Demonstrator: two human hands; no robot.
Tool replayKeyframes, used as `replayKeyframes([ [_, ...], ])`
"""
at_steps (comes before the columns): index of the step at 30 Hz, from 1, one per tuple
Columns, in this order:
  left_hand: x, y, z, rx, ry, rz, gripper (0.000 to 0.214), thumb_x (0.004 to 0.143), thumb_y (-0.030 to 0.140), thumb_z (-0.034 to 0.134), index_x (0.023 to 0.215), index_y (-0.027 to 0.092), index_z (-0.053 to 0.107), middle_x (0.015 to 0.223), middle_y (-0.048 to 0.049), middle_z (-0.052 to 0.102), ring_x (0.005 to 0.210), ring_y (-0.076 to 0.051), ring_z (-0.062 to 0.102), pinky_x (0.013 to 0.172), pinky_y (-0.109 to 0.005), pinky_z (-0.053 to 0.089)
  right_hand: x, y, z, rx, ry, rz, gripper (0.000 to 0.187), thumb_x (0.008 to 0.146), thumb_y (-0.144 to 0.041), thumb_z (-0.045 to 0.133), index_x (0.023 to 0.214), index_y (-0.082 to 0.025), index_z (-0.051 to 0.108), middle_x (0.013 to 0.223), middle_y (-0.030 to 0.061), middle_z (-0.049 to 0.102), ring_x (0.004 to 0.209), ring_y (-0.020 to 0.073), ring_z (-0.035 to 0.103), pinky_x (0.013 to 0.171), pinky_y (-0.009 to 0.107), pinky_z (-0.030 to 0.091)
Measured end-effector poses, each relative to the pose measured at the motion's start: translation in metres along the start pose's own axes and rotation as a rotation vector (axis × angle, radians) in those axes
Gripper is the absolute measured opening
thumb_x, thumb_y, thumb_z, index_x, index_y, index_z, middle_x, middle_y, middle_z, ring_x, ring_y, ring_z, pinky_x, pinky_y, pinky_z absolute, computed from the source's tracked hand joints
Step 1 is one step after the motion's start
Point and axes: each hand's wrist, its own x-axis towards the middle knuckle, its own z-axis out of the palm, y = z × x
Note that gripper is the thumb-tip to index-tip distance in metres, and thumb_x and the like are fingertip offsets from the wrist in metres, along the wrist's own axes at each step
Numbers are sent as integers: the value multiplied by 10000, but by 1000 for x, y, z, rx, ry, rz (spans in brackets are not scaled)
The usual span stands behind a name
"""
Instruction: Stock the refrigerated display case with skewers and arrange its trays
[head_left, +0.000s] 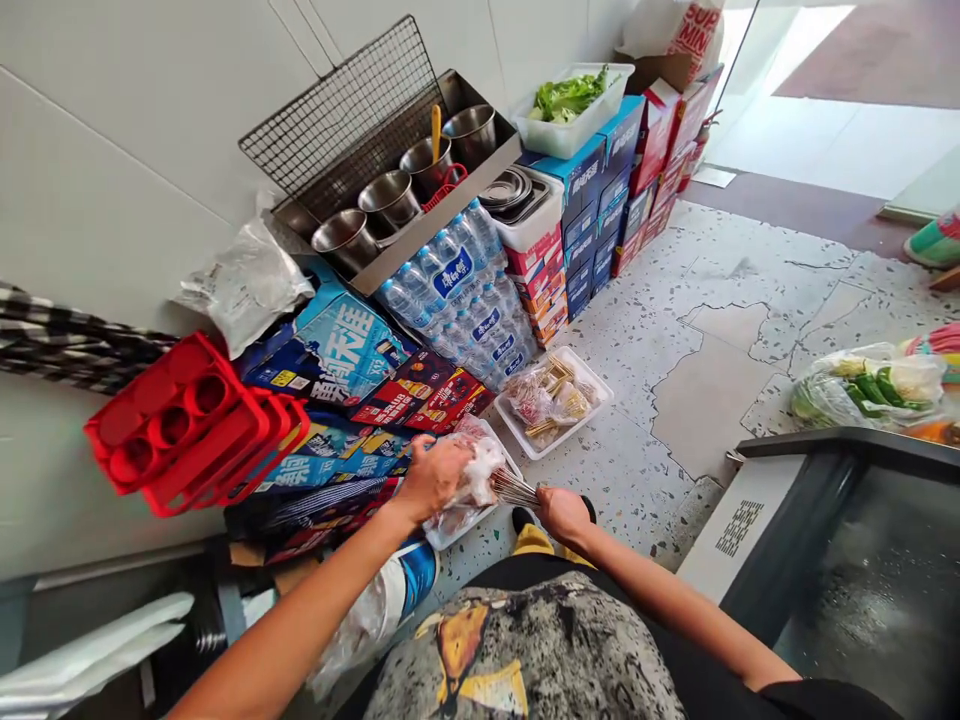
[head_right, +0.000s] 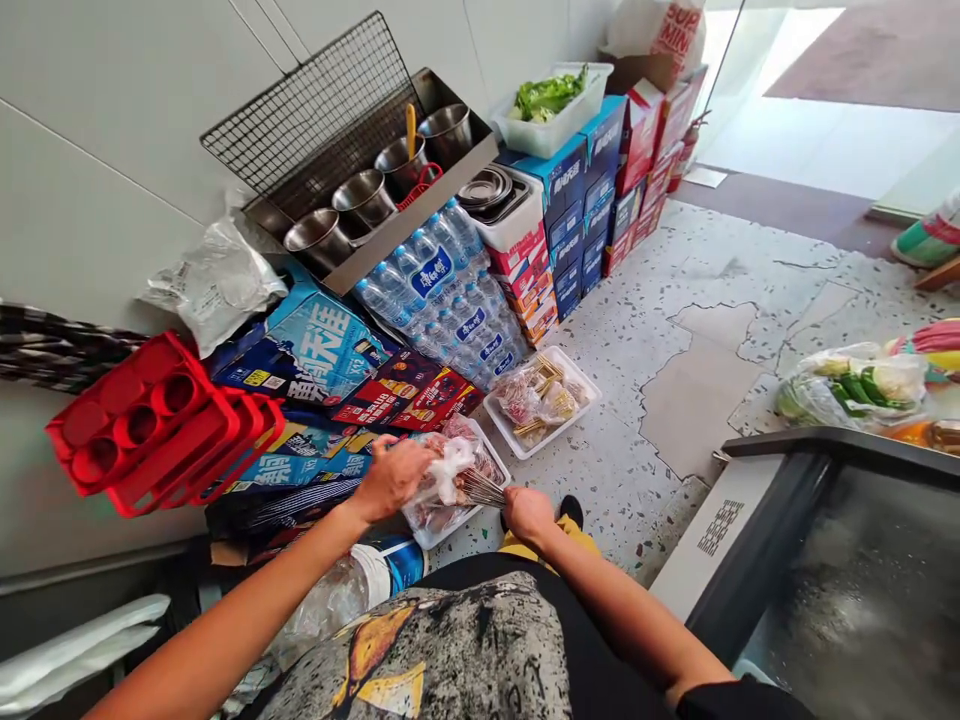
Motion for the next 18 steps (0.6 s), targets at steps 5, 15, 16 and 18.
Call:
replayKeyframes([
  [5, -9, -59, -31, -196, 236, -599, 246, 902, 361, 492, 926, 197, 674, 862, -70, 750, 809, -243, 662, 817, -367, 445, 13, 15, 2, 169, -29, 49, 234, 936, -361, 552, 997, -187, 697, 981, 109, 759, 887, 205, 705, 656, 255, 379],
  [15, -87, -49, 9, -1218, 460, -1318, 379, 778, 196, 611, 1150, 268, 616, 1252, -52, 652, 1071, -215, 642, 831, -333, 548, 14, 13, -6, 230, 68, 85, 221, 941, -357, 560, 1000, -190, 693, 968, 98, 747, 839, 192, 672, 629, 262, 316],
  [16, -87, -45, 16, -1329, 463, -1407, 340, 812, 222, 624, 1147, 275, 605, 1245, -52, 644, 1047, -210, 648, 793, -331, 556, 14, 12, -5, 237, 70, 78, 227, 944, -361, 557, 996, -188, 695, 971, 101, 747, 837, 191, 670, 625, 261, 315],
  [18, -83, -41, 29, -1508, 428, -1495, 241, 859, 267, 635, 1098, 261, 605, 1179, -65, 657, 985, -214, 663, 768, -366, 573, 12, 11, -4, 249, 62, 63, 243, 948, -375, 552, 980, -185, 699, 964, 104, 748, 829, 190, 669, 617, 261, 307],
])
